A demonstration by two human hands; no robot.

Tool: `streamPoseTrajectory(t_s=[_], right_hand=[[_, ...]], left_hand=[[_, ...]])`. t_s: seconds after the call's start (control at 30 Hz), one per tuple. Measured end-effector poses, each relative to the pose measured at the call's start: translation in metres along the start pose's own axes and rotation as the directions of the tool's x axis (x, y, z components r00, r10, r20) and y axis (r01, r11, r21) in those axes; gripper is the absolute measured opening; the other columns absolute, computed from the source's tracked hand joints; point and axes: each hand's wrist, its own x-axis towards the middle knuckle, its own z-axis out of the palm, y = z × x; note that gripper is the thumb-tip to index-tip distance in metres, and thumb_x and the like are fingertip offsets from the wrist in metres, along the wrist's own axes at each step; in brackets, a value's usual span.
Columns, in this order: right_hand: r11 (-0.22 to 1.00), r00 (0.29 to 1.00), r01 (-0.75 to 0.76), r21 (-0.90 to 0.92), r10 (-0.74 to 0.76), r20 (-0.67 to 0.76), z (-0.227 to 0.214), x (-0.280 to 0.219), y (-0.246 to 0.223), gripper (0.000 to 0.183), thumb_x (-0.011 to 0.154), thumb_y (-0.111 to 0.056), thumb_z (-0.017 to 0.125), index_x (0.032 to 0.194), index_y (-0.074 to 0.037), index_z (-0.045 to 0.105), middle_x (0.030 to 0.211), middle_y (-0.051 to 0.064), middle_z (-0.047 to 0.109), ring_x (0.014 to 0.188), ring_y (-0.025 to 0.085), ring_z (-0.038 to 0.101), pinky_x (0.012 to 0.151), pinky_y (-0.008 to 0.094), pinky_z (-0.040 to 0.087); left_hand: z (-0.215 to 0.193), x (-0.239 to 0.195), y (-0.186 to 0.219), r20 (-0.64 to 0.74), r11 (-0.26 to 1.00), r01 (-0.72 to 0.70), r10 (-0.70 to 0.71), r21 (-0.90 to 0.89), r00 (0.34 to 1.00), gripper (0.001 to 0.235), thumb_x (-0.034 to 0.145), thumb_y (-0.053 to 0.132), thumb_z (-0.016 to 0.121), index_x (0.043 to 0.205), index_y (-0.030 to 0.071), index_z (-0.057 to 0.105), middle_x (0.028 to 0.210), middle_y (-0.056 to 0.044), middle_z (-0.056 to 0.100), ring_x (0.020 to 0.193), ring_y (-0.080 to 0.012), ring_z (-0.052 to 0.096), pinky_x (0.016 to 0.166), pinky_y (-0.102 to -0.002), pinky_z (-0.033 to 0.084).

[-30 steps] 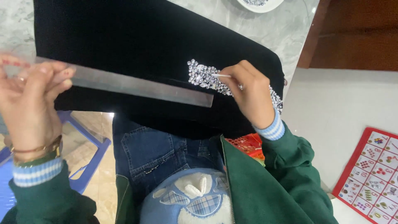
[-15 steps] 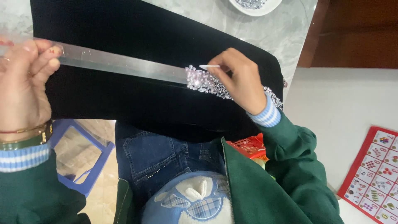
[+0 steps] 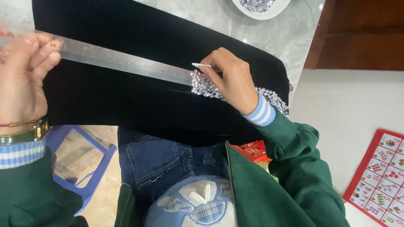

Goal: The person sews clear rhinestones onto a black piece of clothing using a needle and thread. They then use tweezers to adjust the stones and a ruler to measure the placement of the decoration on the fabric.

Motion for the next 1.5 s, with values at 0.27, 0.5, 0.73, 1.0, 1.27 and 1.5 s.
streamPoseTrajectory(t_s=[0.27, 0.5, 0.73, 1.0, 1.27, 1.5], right_hand=[[0.999, 0.999, 0.043, 0.003, -0.043, 0.015, 0.005, 0.002, -0.001, 0.009, 0.104, -0.002, 0.066, 0.096, -0.005, 0.063, 0.086, 0.008, 0.062, 0.071, 0.018, 0.056, 0.064, 0.03, 0.048], [0.997, 0.997, 0.073, -0.038, -0.072, 0.023, 0.013, 0.005, 0.001, 0.012, 0.102, 0.002, 0.068, 0.095, -0.005, 0.06, 0.085, 0.008, 0.061, 0.068, 0.019, 0.053, 0.06, 0.031, 0.044], [0.984, 0.994, 0.106, -0.145, -0.102, 0.038, 0.015, 0.006, 0.002, 0.012, 0.104, -0.003, 0.067, 0.094, -0.008, 0.062, 0.083, 0.005, 0.059, 0.067, 0.02, 0.052, 0.062, 0.034, 0.038], [0.989, 0.991, 0.118, -0.087, -0.112, 0.073, 0.026, 0.016, -0.001, 0.009, 0.105, -0.003, 0.063, 0.097, -0.007, 0.061, 0.086, 0.007, 0.057, 0.068, 0.02, 0.051, 0.064, 0.034, 0.042], [0.989, 0.988, 0.136, -0.06, -0.131, 0.079, 0.031, 0.023, -0.006, 0.009, 0.105, -0.001, 0.061, 0.097, -0.006, 0.06, 0.087, 0.008, 0.057, 0.07, 0.02, 0.054, 0.064, 0.033, 0.044], [0.964, 0.969, 0.246, -0.1, -0.242, 0.056, 0.06, 0.054, -0.016, 0.003, 0.104, -0.006, 0.062, 0.101, -0.006, 0.062, 0.089, 0.01, 0.059, 0.069, 0.022, 0.055, 0.059, 0.033, 0.043]], left_hand=[[0.014, -0.008, 0.013, -0.058, 0.99, -0.036, 0.045, 0.136, 0.997, 0.024, 0.109, 0.038, 0.049, 0.117, 0.025, 0.068, 0.116, 0.013, 0.073, 0.108, 0.0122, 0.071, 0.097, 0.0, 0.058], [0.016, -0.012, 0.009, -0.146, 0.991, -0.074, 0.09, 0.111, 0.985, 0.019, 0.112, 0.034, 0.057, 0.118, 0.021, 0.07, 0.112, 0.01, 0.076, 0.101, 0.0076, 0.075, 0.09, 0.0, 0.063], [0.002, -0.002, -0.017, -0.085, 0.923, -0.355, 0.369, 0.146, 0.926, 0.028, 0.121, 0.017, 0.063, 0.139, 0.001, 0.049, 0.13, -0.017, 0.062, 0.115, -0.0213, 0.071, 0.096, -0.024, 0.066], [0.006, 0.001, -0.017, -0.184, 0.966, -0.247, 0.257, 0.077, 0.949, 0.015, 0.114, 0.019, 0.07, 0.116, 0.006, 0.062, 0.11, -0.004, 0.065, 0.092, -0.0075, 0.069, 0.087, -0.017, 0.074], [0.007, -0.005, -0.013, -0.067, 0.909, -0.408, 0.413, 0.083, 0.908, 0.038, 0.126, -0.009, 0.058, 0.151, 0.002, 0.031, 0.126, -0.024, 0.07, 0.11, -0.0267, 0.076, 0.096, -0.03, 0.07], [0.014, -0.012, 0.001, -0.028, 0.862, -0.499, 0.503, 0.086, 0.864, 0.033, 0.129, -0.011, 0.056, 0.14, 0.008, 0.032, 0.124, -0.033, 0.066, 0.107, -0.0322, 0.074, 0.095, -0.034, 0.064]])
